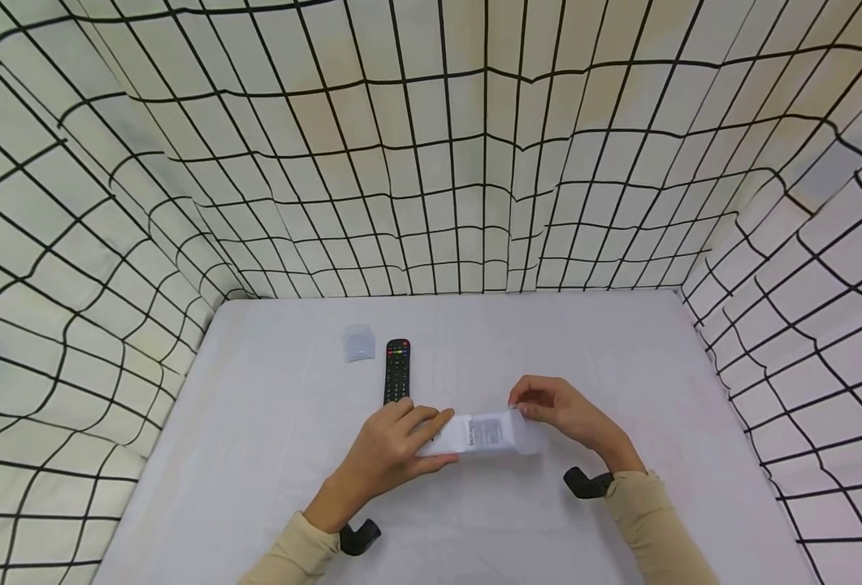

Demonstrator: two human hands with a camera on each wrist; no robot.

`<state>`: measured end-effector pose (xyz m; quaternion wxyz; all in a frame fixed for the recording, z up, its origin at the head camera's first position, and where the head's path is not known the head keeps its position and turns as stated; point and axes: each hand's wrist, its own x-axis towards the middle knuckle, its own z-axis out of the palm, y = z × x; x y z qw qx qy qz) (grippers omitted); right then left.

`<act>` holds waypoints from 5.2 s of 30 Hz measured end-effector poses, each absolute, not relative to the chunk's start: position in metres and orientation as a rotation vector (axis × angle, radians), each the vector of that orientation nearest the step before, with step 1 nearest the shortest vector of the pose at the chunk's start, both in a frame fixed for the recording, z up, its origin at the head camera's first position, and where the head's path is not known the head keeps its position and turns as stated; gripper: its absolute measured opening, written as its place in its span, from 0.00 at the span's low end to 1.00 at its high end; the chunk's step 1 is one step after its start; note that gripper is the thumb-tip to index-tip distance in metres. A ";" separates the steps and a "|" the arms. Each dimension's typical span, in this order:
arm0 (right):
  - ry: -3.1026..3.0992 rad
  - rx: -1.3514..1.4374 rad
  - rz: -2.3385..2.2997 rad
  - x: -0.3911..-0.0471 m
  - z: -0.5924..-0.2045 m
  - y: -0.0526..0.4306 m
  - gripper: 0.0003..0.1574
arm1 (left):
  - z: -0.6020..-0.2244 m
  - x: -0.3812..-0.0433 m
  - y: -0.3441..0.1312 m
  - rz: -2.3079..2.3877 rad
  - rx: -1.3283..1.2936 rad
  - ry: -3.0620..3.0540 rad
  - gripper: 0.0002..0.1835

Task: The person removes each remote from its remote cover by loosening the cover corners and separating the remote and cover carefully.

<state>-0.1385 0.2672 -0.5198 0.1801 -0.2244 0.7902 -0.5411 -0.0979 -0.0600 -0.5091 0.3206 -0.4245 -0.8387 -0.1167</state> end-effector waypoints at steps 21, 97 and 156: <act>2.445 -0.615 -1.470 -0.129 -0.508 0.271 0.10 | -0.507 -0.099 -0.064 -0.352 -1.116 -2.204 0.31; 3.058 -0.528 -1.522 -0.096 -0.524 0.245 0.19 | -0.515 -0.091 -0.052 -0.398 -0.957 -2.281 0.33; 3.491 -0.902 -1.414 -0.055 -0.540 0.211 0.25 | -0.516 -0.090 -0.058 -0.436 -0.910 -2.321 0.32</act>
